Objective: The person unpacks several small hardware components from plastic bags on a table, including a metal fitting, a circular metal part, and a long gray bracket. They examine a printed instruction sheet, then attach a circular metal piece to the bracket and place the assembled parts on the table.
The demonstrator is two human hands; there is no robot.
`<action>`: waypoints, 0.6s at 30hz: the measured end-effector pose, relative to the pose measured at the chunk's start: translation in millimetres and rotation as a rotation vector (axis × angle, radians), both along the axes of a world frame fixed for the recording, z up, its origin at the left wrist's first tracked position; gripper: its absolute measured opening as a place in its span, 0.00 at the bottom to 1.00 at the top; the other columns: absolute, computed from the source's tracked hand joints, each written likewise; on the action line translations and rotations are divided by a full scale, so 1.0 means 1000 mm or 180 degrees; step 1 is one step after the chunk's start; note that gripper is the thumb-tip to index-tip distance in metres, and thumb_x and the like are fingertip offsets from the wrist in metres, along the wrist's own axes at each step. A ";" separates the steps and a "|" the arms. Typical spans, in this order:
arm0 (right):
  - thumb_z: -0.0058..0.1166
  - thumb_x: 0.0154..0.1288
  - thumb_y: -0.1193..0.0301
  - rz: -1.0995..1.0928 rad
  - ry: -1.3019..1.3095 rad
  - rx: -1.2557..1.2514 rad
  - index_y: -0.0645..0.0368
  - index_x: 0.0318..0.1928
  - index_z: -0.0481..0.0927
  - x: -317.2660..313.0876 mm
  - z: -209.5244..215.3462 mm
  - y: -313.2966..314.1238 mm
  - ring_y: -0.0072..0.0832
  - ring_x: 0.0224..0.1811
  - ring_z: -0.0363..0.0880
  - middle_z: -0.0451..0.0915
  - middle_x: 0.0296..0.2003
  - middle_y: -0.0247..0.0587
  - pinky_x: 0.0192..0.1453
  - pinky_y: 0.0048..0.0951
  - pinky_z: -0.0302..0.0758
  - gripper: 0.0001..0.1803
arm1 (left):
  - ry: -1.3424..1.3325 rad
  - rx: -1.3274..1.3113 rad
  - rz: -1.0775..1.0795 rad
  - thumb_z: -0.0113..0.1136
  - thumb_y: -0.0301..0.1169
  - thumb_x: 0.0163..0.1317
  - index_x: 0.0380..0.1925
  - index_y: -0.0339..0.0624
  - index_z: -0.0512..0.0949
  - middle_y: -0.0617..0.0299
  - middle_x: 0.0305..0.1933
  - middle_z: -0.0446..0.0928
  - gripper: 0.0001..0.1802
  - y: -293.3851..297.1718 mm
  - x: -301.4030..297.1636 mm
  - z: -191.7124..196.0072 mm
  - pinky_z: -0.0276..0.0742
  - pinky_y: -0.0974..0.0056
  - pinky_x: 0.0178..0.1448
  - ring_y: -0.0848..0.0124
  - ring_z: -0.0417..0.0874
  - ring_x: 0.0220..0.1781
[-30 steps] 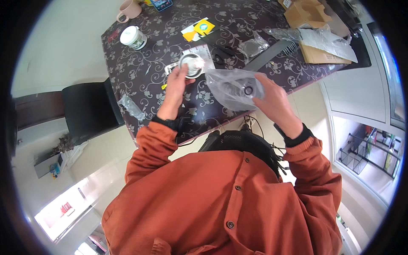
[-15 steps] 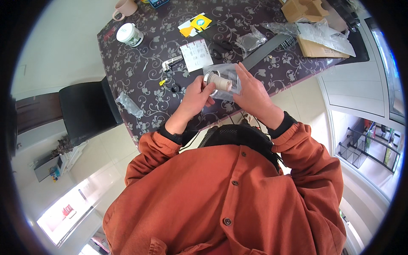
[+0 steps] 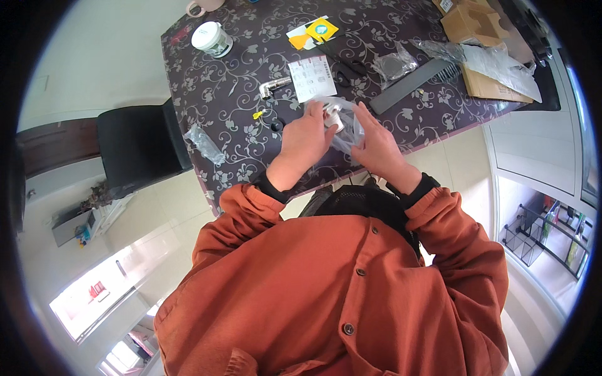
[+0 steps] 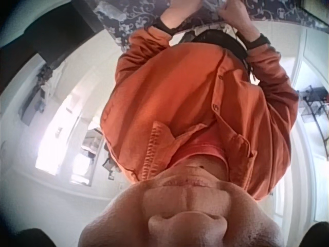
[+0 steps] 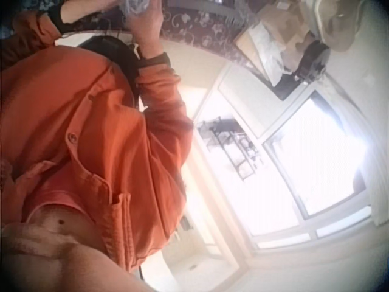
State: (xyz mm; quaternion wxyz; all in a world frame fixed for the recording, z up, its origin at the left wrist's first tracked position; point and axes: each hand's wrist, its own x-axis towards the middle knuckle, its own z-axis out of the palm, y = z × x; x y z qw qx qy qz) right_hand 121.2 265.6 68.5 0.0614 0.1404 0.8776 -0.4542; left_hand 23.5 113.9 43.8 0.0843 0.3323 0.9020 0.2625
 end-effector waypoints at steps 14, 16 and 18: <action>0.59 0.51 0.73 -0.0244 0.0010 -0.0075 0.64 0.66 0.61 -0.006 -0.012 0.008 0.33 0.29 0.79 0.60 0.67 0.57 0.40 0.30 0.77 0.40 | 0.0082 -0.0971 0.0797 0.62 0.34 0.56 0.56 0.54 0.73 0.51 0.52 0.72 0.25 -0.047 -0.124 -0.065 0.75 0.54 0.55 0.53 0.77 0.52; 0.59 0.51 0.73 -0.0266 0.0021 -0.0093 0.64 0.66 0.61 -0.005 -0.015 0.010 0.34 0.29 0.79 0.60 0.67 0.58 0.40 0.31 0.77 0.40 | -0.0090 -0.0794 0.0888 0.61 0.30 0.55 0.54 0.53 0.75 0.50 0.48 0.74 0.23 -0.044 -0.125 -0.063 0.76 0.54 0.52 0.54 0.77 0.51; 0.59 0.51 0.73 -0.0280 0.0039 -0.0162 0.64 0.66 0.61 -0.006 -0.017 0.012 0.34 0.29 0.80 0.60 0.67 0.59 0.40 0.31 0.77 0.40 | -0.0303 -0.0072 0.0809 0.59 0.28 0.55 0.52 0.49 0.75 0.47 0.49 0.74 0.22 -0.043 -0.120 -0.050 0.74 0.53 0.52 0.53 0.76 0.52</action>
